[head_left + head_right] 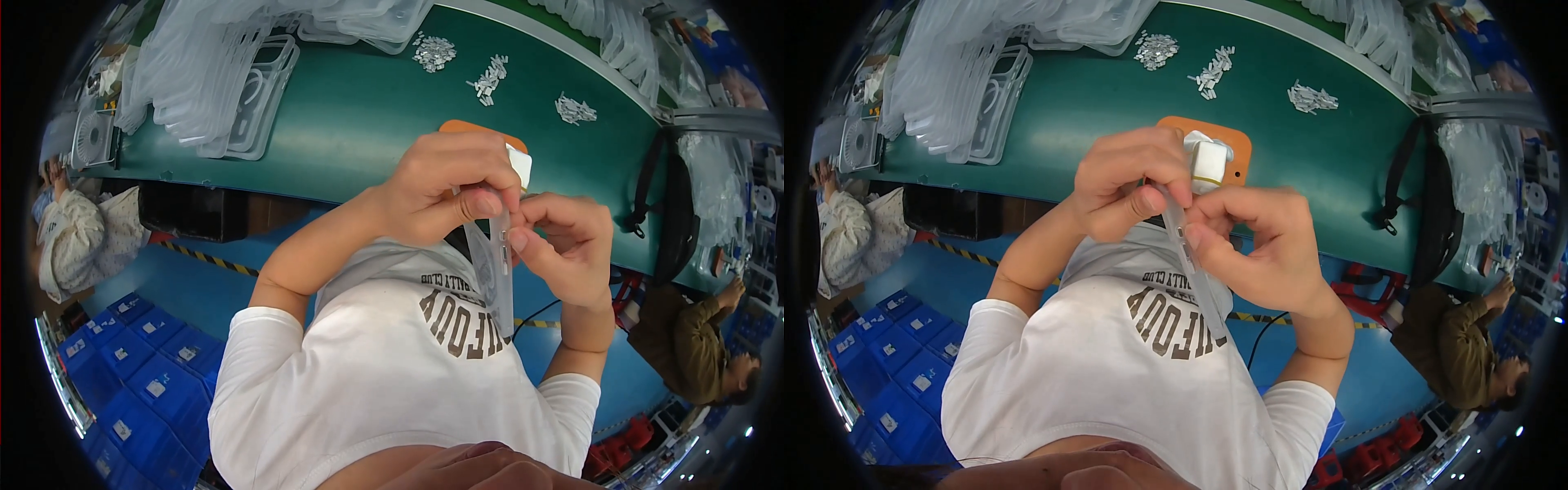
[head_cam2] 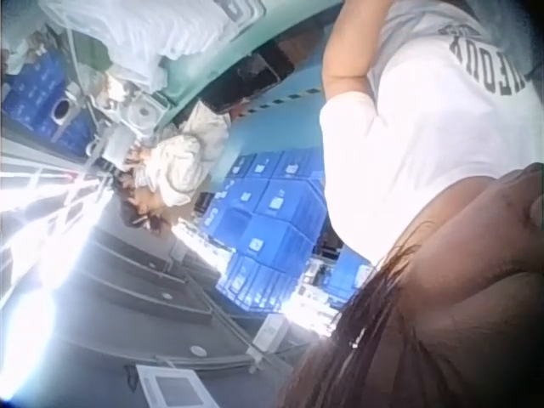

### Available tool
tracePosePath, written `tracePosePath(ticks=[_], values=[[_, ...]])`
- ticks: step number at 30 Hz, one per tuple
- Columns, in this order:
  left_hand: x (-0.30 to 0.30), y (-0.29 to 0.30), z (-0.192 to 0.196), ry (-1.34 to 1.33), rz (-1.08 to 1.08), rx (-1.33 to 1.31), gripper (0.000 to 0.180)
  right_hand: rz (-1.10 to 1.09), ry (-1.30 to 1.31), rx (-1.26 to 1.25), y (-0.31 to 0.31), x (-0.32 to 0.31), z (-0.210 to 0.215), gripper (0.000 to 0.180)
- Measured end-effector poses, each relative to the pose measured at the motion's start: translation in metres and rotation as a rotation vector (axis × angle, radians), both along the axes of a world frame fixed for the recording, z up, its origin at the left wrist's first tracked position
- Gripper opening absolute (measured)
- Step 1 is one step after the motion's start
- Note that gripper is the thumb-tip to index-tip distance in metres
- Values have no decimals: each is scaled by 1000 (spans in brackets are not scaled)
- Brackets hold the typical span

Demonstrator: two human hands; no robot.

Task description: The person assembles small plastic components by hand, inserting metal pins into them and fitting the components together at a factory workbench.

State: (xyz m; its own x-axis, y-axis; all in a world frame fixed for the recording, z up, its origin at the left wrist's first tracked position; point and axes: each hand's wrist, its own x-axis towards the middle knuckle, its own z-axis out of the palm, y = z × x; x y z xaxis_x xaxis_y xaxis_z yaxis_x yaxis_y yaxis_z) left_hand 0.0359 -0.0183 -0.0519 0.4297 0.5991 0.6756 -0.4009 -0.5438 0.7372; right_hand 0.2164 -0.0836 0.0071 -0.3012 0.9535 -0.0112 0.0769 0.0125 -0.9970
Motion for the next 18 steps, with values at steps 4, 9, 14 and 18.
tracePosePath(ticks=[4, 9, 14, 18], values=[[-1, 2, -2, -4, -14, 5, 28, 19, 95, -70, 2, 1, 0, 5], [-2, 1, 1, -3, -26, -4, 27, 35, 15, -28, 5, 1, 3, 4], [-3, -4, 4, 122, 1, -39, 26, -6, -341, 268, 5, -6, 5, 8], [-3, 1, -4, 68, -27, -25, 26, 21, -277, 209, 5, -2, 2, 6]])
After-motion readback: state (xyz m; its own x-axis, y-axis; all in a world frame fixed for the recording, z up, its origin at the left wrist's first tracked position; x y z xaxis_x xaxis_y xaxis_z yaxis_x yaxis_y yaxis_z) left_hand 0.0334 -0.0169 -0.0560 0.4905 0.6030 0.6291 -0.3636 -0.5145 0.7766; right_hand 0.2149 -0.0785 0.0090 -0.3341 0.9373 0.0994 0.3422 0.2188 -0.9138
